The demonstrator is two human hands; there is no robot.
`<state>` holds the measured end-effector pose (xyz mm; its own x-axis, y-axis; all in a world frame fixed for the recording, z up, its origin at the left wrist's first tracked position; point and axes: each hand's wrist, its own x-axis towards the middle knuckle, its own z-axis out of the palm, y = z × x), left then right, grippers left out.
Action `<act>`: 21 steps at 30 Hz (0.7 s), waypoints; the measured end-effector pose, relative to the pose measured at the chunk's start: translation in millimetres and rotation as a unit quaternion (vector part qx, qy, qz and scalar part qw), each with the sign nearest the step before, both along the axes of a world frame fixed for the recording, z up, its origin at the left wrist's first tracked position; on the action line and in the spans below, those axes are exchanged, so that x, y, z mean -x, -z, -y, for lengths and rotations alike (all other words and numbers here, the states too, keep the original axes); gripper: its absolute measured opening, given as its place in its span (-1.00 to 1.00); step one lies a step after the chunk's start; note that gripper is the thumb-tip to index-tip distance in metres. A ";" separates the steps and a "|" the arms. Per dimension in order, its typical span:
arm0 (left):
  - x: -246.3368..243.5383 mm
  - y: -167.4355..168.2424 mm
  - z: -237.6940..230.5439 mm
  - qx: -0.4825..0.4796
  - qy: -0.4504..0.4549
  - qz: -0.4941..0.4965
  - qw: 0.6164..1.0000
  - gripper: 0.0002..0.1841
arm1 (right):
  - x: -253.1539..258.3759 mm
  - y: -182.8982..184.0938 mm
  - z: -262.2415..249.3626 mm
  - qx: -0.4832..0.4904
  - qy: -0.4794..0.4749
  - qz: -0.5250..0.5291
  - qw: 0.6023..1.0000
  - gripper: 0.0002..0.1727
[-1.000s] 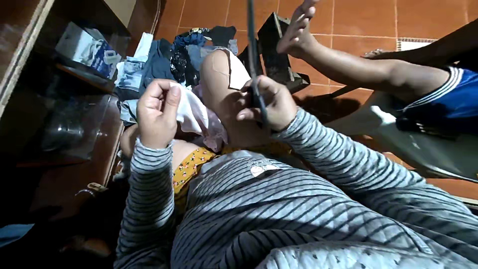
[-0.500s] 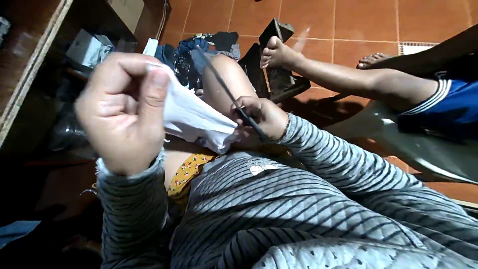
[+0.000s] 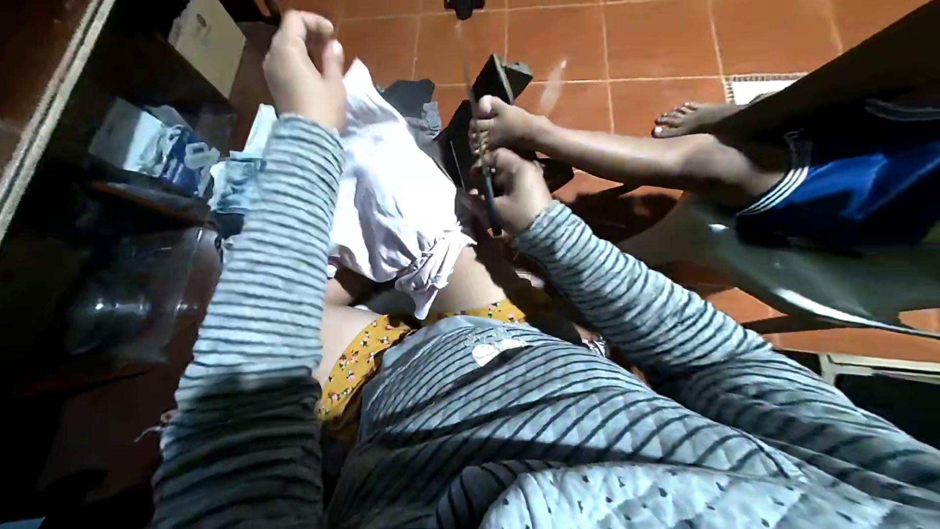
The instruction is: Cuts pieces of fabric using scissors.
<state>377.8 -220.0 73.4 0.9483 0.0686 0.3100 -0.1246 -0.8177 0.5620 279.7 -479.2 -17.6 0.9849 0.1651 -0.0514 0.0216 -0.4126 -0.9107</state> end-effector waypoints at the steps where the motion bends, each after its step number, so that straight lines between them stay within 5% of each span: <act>1: 8.2 2.5 10.8 0.008 0.009 -0.012 1.000 -0.55 | -0.8 3.6 2.5 0.002 -0.007 -0.024 1.000 -0.41; 6: 101.8 49.9 40.0 0.013 0.131 0.137 0.982 -0.67 | 36.9 26.9 43.1 -0.115 -0.070 0.014 0.991 -0.41; 10: 172.8 97.1 53.7 -0.050 0.226 0.142 0.962 -0.81 | 86.3 27.7 81.3 -0.196 -0.177 -0.105 0.959 -0.19; 16: 184.6 116.2 64.1 -0.094 0.217 0.144 0.961 -0.83 | 130.6 26.8 116.2 -0.193 -0.264 -0.243 0.913 -0.23; 21: 181.7 114.1 74.3 -0.086 0.195 0.149 0.966 -0.86 | 133.5 19.4 117.7 -0.186 -0.275 -0.251 0.909 -0.28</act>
<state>196.1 -294.2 -40.8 0.7589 -0.3523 0.5478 -0.5770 -0.7537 0.3146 146.2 -596.9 -37.0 0.6157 0.7238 -0.3114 -0.3258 -0.1260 -0.9370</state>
